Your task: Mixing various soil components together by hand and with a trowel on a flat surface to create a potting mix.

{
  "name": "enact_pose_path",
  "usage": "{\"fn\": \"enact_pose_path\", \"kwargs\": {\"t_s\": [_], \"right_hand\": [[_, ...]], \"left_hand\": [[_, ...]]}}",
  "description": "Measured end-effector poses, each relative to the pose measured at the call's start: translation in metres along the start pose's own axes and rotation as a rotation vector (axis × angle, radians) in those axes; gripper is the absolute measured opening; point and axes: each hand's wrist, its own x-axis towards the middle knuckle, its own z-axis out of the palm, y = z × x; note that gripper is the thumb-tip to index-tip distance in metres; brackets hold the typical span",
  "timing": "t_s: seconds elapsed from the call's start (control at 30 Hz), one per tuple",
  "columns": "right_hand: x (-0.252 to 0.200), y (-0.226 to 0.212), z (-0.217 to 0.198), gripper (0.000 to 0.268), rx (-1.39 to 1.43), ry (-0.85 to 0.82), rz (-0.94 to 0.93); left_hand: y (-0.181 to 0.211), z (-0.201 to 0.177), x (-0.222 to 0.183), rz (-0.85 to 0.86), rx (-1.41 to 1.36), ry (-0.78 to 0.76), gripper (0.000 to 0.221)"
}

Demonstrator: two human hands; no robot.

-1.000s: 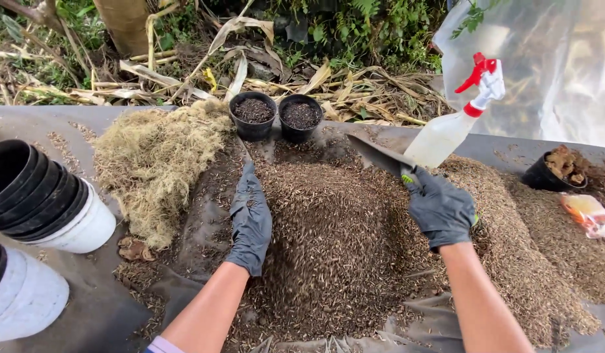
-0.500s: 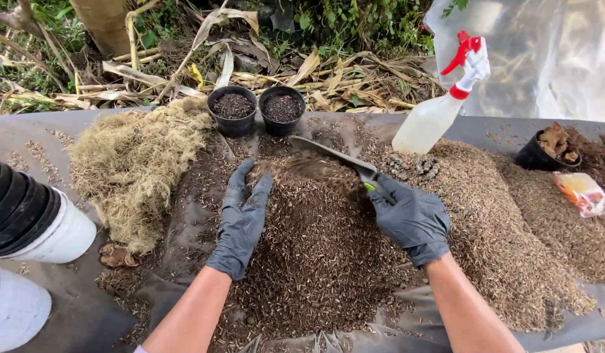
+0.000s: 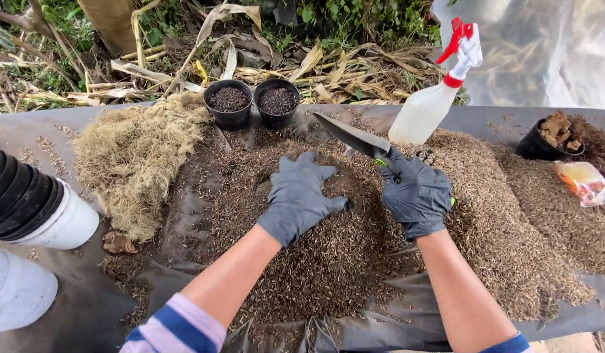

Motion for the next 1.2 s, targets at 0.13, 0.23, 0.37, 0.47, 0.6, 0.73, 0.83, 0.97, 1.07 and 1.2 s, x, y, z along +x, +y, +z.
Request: {"fn": "enact_pose_path", "kwargs": {"t_s": [0.13, 0.23, 0.37, 0.47, 0.6, 0.73, 0.83, 0.97, 1.07, 1.2], "right_hand": [[0.001, 0.0, 0.006, 0.03, -0.056, 0.171, -0.067], [0.005, 0.014, 0.018, 0.03, -0.102, 0.169, -0.103], [0.006, 0.021, 0.021, 0.03, -0.022, 0.085, -0.141], [0.004, 0.008, 0.0, 0.03, -0.053, 0.072, -0.099], [0.0, 0.016, 0.017, 0.03, -0.065, 0.077, -0.118], [-0.001, 0.023, 0.03, 0.032, -0.066, 0.092, -0.101], [-0.001, 0.021, 0.029, 0.03, -0.075, 0.095, -0.113], [0.001, 0.011, 0.019, 0.035, -0.116, 0.125, -0.138], [0.001, 0.012, 0.017, 0.035, -0.109, 0.129, -0.125], [0.0, 0.025, 0.027, 0.036, -0.066, 0.066, -0.093]], "left_hand": [[-0.026, 0.046, 0.058, 0.103, -0.065, 0.159, 0.043], [-0.022, 0.017, 0.052, 0.098, -0.465, 0.169, 0.038], [0.015, -0.043, -0.01, 0.253, -0.264, 0.258, 0.053], [0.016, -0.042, -0.015, 0.234, -0.238, 0.286, 0.041], [0.023, -0.043, -0.045, 0.137, -0.312, 0.19, 0.046], [0.018, -0.017, -0.073, 0.107, -0.246, 0.012, 0.074], [0.015, 0.008, -0.083, 0.239, 0.076, -0.054, 0.093], [0.001, 0.048, -0.07, 0.287, 0.618, 0.13, 0.066], [-0.01, 0.039, -0.043, 0.405, 0.574, 0.171, 0.041], [-0.011, -0.005, -0.049, 0.289, 0.233, 0.22, 0.033]]}}
